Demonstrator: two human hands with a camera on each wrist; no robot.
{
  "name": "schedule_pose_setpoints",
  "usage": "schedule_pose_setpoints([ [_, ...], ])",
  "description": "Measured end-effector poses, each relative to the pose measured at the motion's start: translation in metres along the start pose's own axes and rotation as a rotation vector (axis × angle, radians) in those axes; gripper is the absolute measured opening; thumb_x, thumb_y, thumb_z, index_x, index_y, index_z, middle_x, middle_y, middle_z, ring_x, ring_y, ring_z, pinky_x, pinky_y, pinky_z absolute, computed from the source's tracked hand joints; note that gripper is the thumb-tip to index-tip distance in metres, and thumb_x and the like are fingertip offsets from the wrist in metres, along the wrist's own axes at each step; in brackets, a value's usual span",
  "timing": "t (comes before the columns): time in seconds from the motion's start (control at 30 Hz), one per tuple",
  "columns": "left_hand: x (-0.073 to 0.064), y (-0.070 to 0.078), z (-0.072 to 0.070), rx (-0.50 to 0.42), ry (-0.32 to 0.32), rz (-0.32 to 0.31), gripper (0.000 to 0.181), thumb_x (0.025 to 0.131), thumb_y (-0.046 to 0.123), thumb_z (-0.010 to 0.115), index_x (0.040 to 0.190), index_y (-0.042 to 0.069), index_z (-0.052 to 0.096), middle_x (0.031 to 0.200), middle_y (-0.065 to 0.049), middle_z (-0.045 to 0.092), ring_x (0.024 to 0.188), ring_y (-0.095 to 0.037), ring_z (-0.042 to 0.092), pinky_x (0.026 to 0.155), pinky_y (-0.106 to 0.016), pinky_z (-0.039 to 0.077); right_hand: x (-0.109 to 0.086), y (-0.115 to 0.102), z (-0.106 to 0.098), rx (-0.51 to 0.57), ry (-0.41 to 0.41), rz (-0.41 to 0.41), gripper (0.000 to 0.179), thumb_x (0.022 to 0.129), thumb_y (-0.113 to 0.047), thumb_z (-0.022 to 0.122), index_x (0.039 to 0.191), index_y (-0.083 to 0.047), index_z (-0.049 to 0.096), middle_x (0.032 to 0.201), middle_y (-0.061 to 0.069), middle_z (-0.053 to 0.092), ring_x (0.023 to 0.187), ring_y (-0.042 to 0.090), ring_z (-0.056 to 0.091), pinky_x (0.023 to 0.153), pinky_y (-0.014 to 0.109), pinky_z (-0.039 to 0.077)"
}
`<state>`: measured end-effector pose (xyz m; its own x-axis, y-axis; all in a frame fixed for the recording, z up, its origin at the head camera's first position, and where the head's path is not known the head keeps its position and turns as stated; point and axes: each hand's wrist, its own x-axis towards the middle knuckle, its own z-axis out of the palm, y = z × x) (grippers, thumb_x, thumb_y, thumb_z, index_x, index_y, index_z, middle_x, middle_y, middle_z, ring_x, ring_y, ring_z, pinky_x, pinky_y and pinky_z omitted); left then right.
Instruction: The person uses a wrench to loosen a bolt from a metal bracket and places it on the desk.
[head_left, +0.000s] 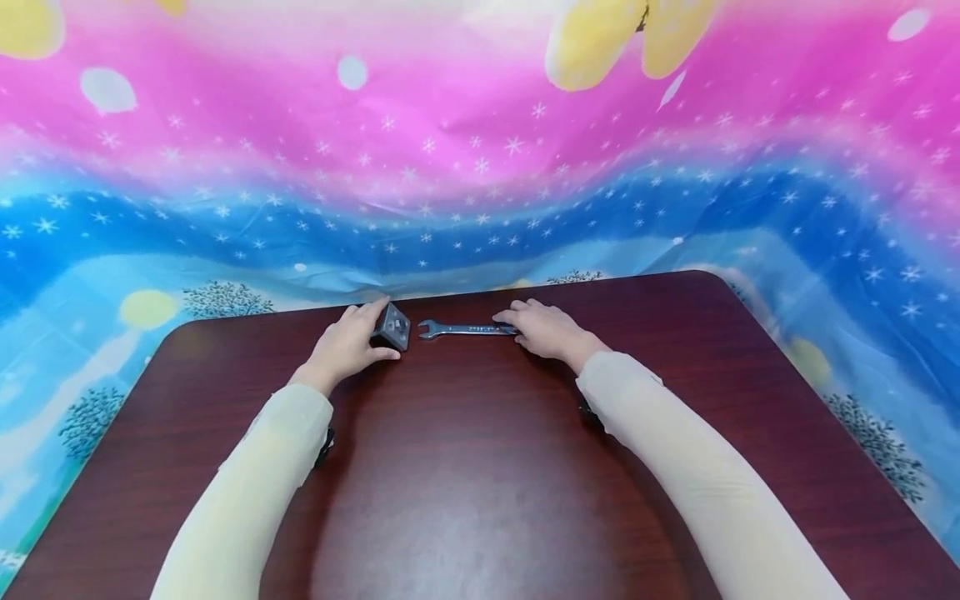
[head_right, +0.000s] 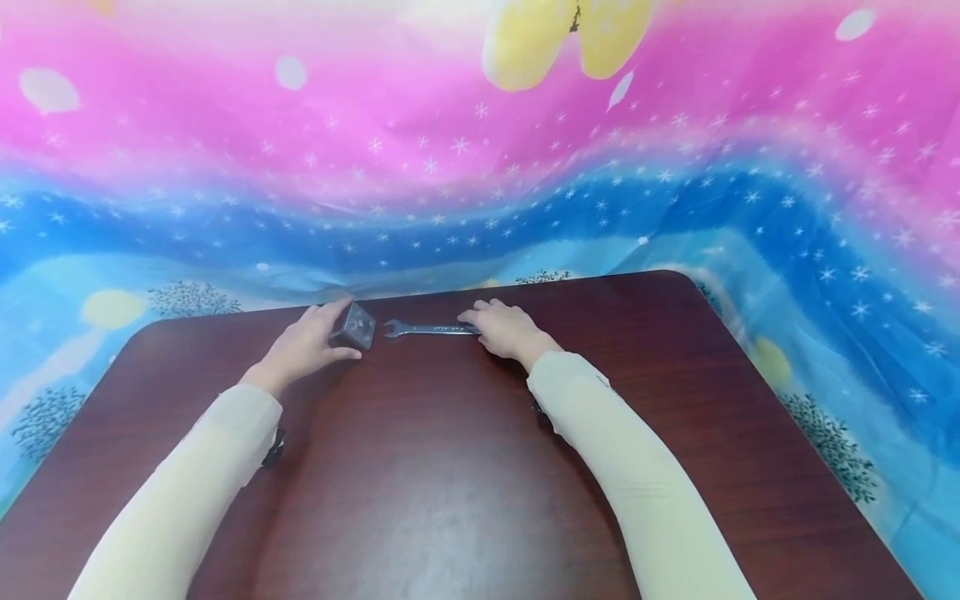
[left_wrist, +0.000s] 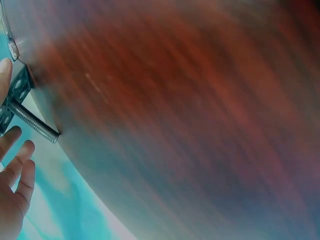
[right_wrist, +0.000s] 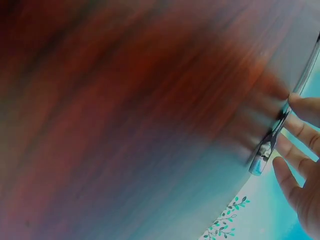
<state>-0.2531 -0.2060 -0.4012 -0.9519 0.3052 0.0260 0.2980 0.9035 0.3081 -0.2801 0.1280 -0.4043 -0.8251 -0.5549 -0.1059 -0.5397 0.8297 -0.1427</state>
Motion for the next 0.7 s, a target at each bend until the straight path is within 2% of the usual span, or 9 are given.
schedule_pose_setpoints([
  [0.27,0.009,-0.003,0.005,-0.089,-0.036,-0.050,0.096,0.085,0.036,0.078,0.158,0.011,0.022,0.149,-0.019,0.044,0.133,-0.038,0.043,0.106,-0.058,0.045,0.005,-0.007,0.002,0.000,0.011,0.012,0.044,0.101,-0.010,0.054,0.144,-0.017,0.052,0.138,0.014,0.057,0.129,0.032,0.054,0.105,0.047,0.049],
  [0.47,0.012,-0.003,0.003,-0.114,-0.074,-0.041,0.097,0.087,0.033,0.077,0.159,0.010,0.017,0.148,-0.024,0.045,0.135,-0.042,0.044,0.109,-0.058,0.042,0.006,-0.006,0.003,0.030,-0.042,-0.005,0.045,0.095,-0.010,0.061,0.140,-0.010,0.054,0.128,0.014,0.062,0.117,0.029,0.058,0.101,0.042,0.050],
  [0.7,0.014,-0.002,0.001,-0.129,-0.093,-0.051,0.097,0.087,0.030,0.077,0.159,0.011,0.016,0.149,-0.024,0.045,0.134,-0.042,0.047,0.109,-0.057,0.043,0.006,0.000,-0.002,0.138,-0.111,-0.017,0.051,0.094,-0.010,0.060,0.144,-0.007,0.049,0.131,0.016,0.058,0.106,0.025,0.055,0.093,0.039,0.048],
])
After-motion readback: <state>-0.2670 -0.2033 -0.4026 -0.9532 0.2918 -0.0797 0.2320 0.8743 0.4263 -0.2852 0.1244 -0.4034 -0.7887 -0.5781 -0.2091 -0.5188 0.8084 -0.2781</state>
